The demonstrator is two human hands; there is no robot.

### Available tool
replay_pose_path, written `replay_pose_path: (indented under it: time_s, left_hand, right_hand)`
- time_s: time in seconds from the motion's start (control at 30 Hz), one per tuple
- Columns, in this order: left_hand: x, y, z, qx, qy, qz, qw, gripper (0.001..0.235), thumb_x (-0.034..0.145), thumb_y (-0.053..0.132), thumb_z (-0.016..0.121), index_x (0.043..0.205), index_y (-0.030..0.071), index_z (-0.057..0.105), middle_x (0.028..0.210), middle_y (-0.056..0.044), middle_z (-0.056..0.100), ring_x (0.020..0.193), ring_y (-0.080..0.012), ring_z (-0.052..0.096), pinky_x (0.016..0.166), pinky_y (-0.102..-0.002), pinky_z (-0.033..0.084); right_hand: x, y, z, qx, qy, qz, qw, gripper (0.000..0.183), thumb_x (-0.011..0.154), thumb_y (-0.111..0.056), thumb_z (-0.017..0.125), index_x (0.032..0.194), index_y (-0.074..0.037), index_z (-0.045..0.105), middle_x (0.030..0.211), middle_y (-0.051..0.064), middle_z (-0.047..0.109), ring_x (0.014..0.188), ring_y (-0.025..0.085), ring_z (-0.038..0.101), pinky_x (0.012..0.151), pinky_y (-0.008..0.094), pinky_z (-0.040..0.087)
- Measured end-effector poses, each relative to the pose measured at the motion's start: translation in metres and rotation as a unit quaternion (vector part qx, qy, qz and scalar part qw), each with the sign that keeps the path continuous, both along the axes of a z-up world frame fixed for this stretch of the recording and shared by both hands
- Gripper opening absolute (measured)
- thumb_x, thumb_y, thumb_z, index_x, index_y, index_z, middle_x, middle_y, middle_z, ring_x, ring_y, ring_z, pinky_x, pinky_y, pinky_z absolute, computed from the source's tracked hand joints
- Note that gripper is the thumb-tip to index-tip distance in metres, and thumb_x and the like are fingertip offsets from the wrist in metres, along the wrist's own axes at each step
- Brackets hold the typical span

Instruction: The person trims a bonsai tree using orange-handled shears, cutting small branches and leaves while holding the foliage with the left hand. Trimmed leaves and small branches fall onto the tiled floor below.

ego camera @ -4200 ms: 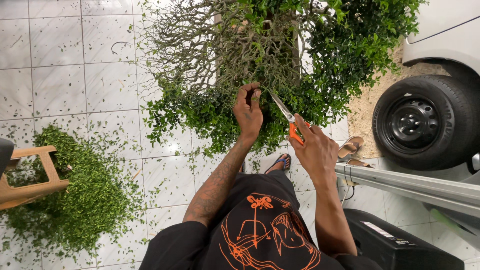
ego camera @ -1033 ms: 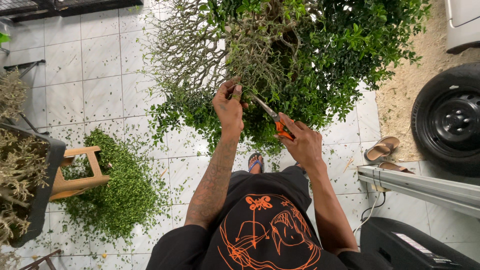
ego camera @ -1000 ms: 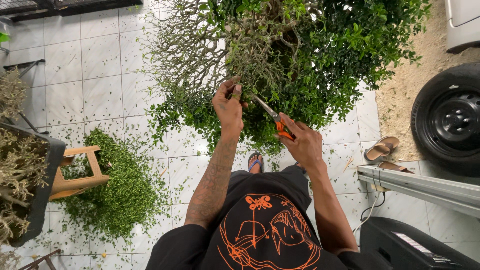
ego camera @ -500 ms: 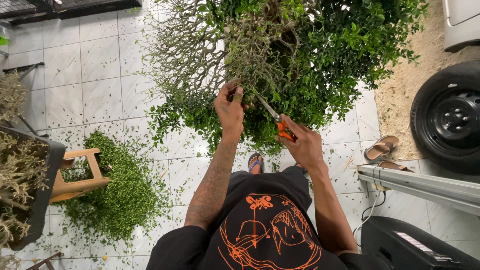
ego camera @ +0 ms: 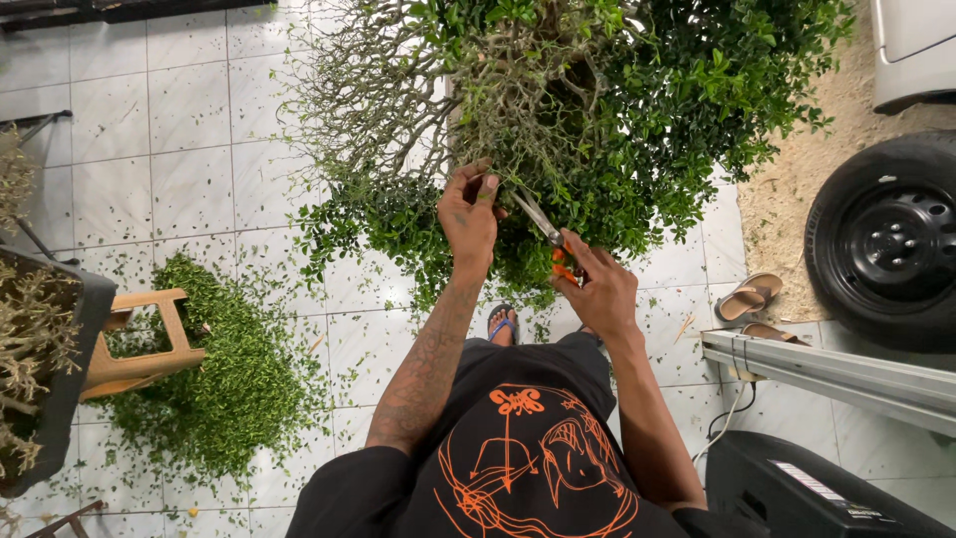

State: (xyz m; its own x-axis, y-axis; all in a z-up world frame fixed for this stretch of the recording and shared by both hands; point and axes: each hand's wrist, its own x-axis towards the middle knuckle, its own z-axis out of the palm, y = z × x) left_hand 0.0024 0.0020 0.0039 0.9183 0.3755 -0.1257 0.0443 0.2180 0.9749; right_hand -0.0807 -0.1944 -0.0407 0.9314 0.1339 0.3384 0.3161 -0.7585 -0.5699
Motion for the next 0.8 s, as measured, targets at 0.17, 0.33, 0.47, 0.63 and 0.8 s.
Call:
replay_pose_path:
  time_s: [0.17, 0.33, 0.47, 0.63, 0.8]
  left_hand:
    - [0.001, 0.002, -0.001, 0.005, 0.012, 0.004, 1.000, 0.018, 0.105, 0.005, 0.061, 0.121, 0.000, 0.065, 0.101, -0.018, 0.067, 0.077, -0.0170, 0.063, 0.054, -0.029, 0.061]
    - [0.001, 0.002, 0.000, 0.005, 0.011, 0.004, 1.000, 0.017, 0.105, 0.006, 0.062, 0.120, 0.001, 0.066, 0.100, -0.017, 0.068, 0.075, -0.0163, 0.064, 0.052, -0.027, 0.061]
    - [-0.001, 0.001, 0.002, -0.003, 0.005, -0.009, 1.000, 0.020, 0.106, 0.005, 0.060, 0.124, -0.001, 0.063, 0.105, -0.020, 0.067, 0.082, -0.0184, 0.064, 0.055, -0.029, 0.061]
    - [-0.003, 0.001, 0.002, -0.007, 0.008, -0.013, 1.000, 0.022, 0.105, 0.005, 0.060, 0.125, -0.003, 0.061, 0.108, -0.022, 0.066, 0.085, -0.0198, 0.064, 0.057, -0.029, 0.061]
    - [-0.006, 0.000, -0.004, -0.015, -0.024, -0.034, 0.999, 0.021, 0.108, 0.006, 0.056, 0.127, -0.002, 0.059, 0.106, -0.017, 0.063, 0.087, -0.0187, 0.061, 0.059, -0.030, 0.060]
  right_hand:
    - [-0.004, -0.003, -0.012, 0.023, 0.006, 0.009, 1.000, 0.070, 0.079, -0.021, 0.087, 0.145, -0.026, 0.065, 0.089, 0.015, 0.073, 0.066, 0.036, 0.070, 0.055, 0.044, 0.055]
    - [-0.007, -0.001, -0.016, 0.069, 0.005, 0.003, 0.998, 0.068, 0.078, -0.020, 0.089, 0.143, -0.026, 0.067, 0.091, 0.018, 0.075, 0.071, 0.039, 0.073, 0.056, 0.044, 0.057]
    - [-0.011, 0.004, 0.008, 0.093, 0.015, 0.006, 0.996, 0.069, 0.083, -0.028, 0.089, 0.146, -0.016, 0.063, 0.091, 0.022, 0.073, 0.073, 0.041, 0.071, 0.058, 0.047, 0.058]
    - [-0.013, 0.005, 0.001, 0.096, 0.028, 0.007, 0.995, 0.068, 0.082, -0.034, 0.089, 0.144, -0.016, 0.065, 0.092, 0.020, 0.074, 0.074, 0.037, 0.073, 0.058, 0.045, 0.060]
    - [-0.014, 0.007, -0.006, 0.142, 0.038, 0.023, 0.989, 0.067, 0.078, -0.027, 0.093, 0.138, -0.010, 0.068, 0.089, 0.024, 0.074, 0.074, 0.044, 0.072, 0.055, 0.050, 0.056]
